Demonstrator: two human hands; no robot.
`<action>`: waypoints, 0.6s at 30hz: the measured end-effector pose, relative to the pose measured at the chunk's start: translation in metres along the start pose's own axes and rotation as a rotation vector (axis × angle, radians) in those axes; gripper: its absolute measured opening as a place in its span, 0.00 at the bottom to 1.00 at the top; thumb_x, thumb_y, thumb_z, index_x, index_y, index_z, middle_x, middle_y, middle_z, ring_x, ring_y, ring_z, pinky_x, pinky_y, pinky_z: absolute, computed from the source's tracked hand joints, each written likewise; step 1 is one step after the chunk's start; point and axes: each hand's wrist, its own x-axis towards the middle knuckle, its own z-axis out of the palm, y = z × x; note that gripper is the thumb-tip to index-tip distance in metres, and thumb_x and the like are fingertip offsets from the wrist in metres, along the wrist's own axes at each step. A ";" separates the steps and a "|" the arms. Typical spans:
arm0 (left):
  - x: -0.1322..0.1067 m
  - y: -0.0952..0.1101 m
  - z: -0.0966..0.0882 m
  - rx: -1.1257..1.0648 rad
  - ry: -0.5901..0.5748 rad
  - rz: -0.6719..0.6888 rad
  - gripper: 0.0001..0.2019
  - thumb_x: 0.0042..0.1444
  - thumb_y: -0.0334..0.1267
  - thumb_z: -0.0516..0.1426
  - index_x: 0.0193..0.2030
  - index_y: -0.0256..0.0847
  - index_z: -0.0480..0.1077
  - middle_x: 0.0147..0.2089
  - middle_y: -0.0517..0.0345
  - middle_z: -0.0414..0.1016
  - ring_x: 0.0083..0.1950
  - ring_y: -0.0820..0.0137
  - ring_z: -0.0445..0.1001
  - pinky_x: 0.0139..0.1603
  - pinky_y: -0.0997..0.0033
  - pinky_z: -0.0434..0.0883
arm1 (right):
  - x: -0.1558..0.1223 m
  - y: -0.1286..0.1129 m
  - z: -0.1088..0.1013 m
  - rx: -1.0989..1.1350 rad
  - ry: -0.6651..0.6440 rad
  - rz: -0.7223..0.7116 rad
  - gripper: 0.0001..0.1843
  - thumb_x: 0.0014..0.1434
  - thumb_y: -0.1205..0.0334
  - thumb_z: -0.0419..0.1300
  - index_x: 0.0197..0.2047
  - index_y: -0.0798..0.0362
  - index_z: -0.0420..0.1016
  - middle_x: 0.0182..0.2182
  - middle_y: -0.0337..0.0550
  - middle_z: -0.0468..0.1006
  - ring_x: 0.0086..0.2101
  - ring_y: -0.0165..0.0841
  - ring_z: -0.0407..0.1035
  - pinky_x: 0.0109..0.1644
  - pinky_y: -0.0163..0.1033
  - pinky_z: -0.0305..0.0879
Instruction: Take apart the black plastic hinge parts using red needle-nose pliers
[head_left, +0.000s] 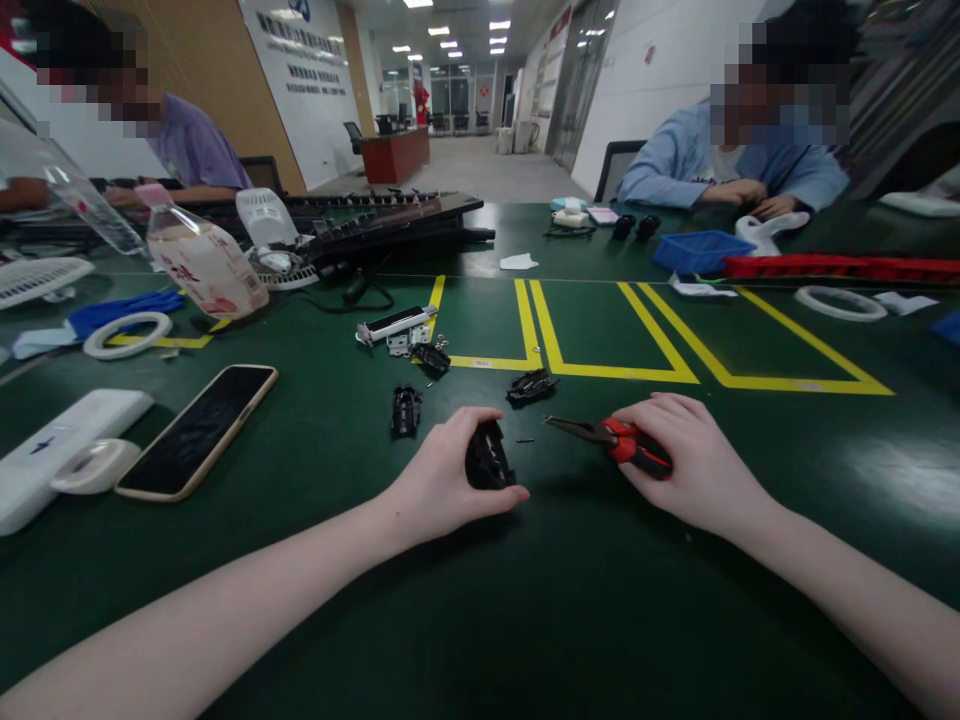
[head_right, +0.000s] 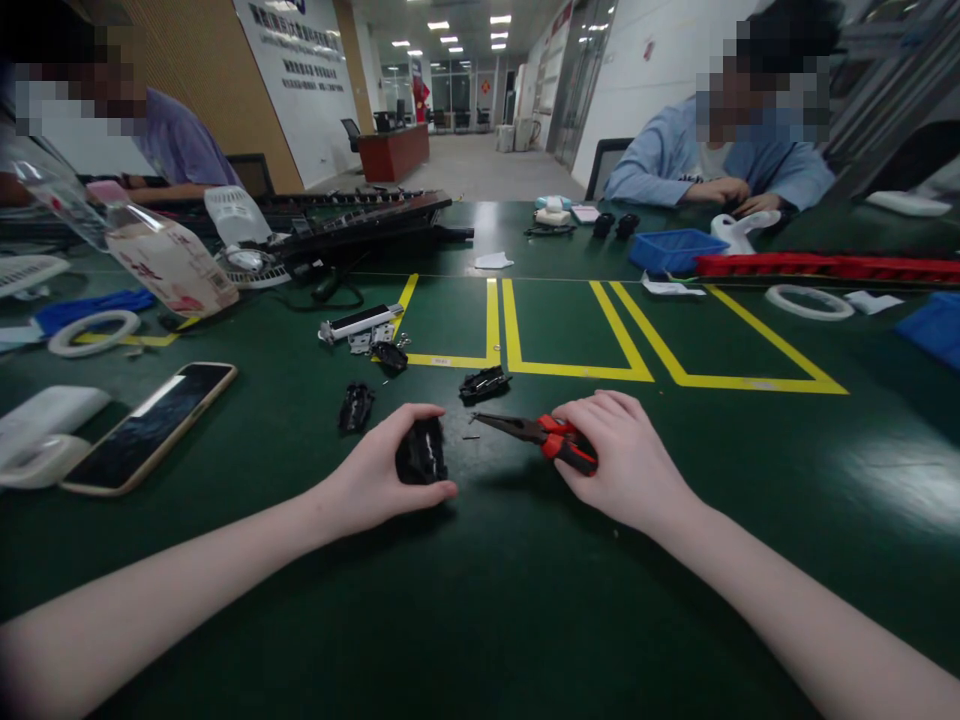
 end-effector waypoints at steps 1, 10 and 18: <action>0.001 -0.002 0.001 0.052 0.013 -0.012 0.35 0.55 0.51 0.67 0.65 0.41 0.63 0.63 0.44 0.72 0.65 0.48 0.69 0.67 0.41 0.64 | 0.001 0.003 0.000 -0.014 0.001 -0.002 0.15 0.55 0.56 0.60 0.47 0.45 0.73 0.41 0.45 0.82 0.45 0.49 0.75 0.59 0.67 0.64; 0.003 -0.007 0.001 0.192 -0.008 0.004 0.37 0.55 0.57 0.66 0.65 0.44 0.61 0.65 0.45 0.71 0.69 0.46 0.65 0.70 0.38 0.56 | 0.003 -0.007 -0.001 -0.058 -0.020 -0.041 0.16 0.56 0.56 0.59 0.48 0.45 0.72 0.42 0.45 0.82 0.45 0.47 0.75 0.60 0.63 0.63; 0.003 0.003 -0.003 0.141 -0.080 0.060 0.38 0.54 0.55 0.68 0.66 0.40 0.62 0.66 0.44 0.71 0.69 0.47 0.65 0.67 0.45 0.64 | 0.013 -0.033 -0.003 -0.071 -0.088 -0.097 0.15 0.55 0.57 0.59 0.46 0.48 0.74 0.41 0.47 0.83 0.44 0.47 0.76 0.61 0.62 0.63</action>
